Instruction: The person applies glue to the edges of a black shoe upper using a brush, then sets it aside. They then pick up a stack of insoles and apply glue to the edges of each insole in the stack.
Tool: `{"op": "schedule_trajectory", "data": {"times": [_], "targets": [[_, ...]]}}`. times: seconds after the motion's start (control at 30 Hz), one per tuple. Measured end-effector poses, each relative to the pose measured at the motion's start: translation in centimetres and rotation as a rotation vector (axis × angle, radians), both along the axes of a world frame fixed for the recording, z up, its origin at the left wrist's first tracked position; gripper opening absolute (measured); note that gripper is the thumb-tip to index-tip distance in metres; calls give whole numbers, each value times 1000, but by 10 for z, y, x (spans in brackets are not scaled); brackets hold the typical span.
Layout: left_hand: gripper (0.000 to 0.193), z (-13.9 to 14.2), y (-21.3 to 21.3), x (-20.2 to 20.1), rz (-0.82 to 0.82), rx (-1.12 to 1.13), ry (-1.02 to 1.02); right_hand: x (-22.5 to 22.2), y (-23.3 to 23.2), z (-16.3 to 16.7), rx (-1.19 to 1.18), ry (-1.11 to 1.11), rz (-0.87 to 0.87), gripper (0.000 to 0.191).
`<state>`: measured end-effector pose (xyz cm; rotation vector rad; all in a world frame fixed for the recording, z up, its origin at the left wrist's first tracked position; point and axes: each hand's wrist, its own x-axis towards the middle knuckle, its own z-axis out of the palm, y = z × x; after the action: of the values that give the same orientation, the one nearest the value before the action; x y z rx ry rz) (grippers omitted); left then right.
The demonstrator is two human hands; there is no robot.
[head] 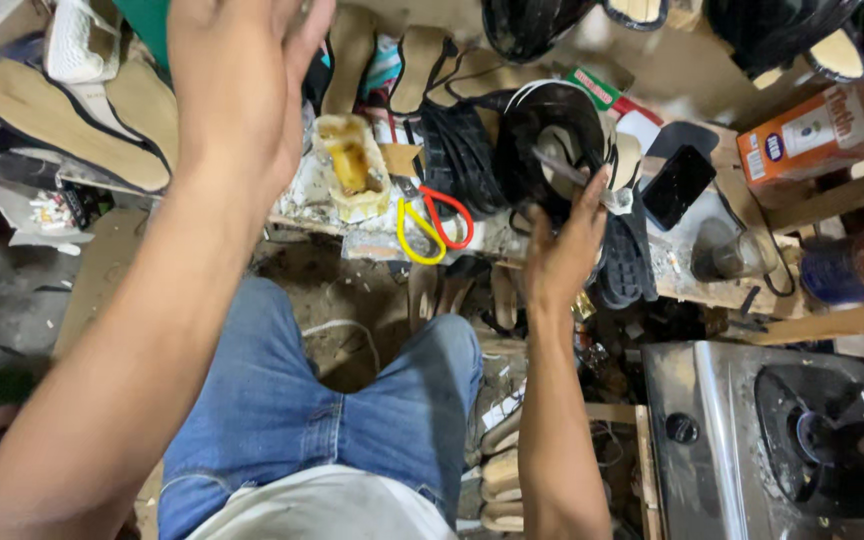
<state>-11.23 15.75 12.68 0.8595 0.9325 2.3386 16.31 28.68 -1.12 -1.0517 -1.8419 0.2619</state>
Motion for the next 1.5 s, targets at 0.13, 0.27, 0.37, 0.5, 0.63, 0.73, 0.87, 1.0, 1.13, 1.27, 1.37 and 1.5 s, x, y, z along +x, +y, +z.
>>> {"op": "schedule_trajectory", "data": {"times": [0.13, 0.27, 0.37, 0.5, 0.63, 0.73, 0.87, 1.0, 1.13, 1.27, 1.37, 1.5], "targets": [[29, -27, -14, 38, 207, -172, 188, 8, 15, 0, -24, 346, -48, 71], [35, -77, 17, 77, -185, -408, 230, 18, 2, 11, -4, 578, 77, 64], [50, -103, 52, 116, -565, -689, 117, 24, -20, 22, -38, 550, 55, 65], [68, -108, 84, 155, -746, -613, -236, 40, -58, 38, 91, 403, 96, 65], [71, -97, 79, 167, -702, -631, -306, 64, -88, 46, -69, 659, 167, 65], [66, -88, 52, 155, -739, -460, -355, 76, -93, 48, -316, 903, 262, 58], [47, -81, -2, 123, -587, -407, -243, 72, -94, 49, -475, 577, 210, 66], [36, -77, -61, 87, -396, -679, 45, 50, -98, 52, -446, 536, 415, 69], [39, -85, -116, 69, -413, -776, 280, 2, -105, 54, -639, 677, 658, 75], [50, -102, -152, 52, -543, -867, -5, -51, -120, 61, -640, 473, 724, 88], [88, -117, -175, 36, -709, -462, -445, -76, -128, 71, -786, 560, 750, 84], [56, -147, -195, 53, -848, -911, -349, -99, -144, 74, -764, 537, 922, 84]]}}
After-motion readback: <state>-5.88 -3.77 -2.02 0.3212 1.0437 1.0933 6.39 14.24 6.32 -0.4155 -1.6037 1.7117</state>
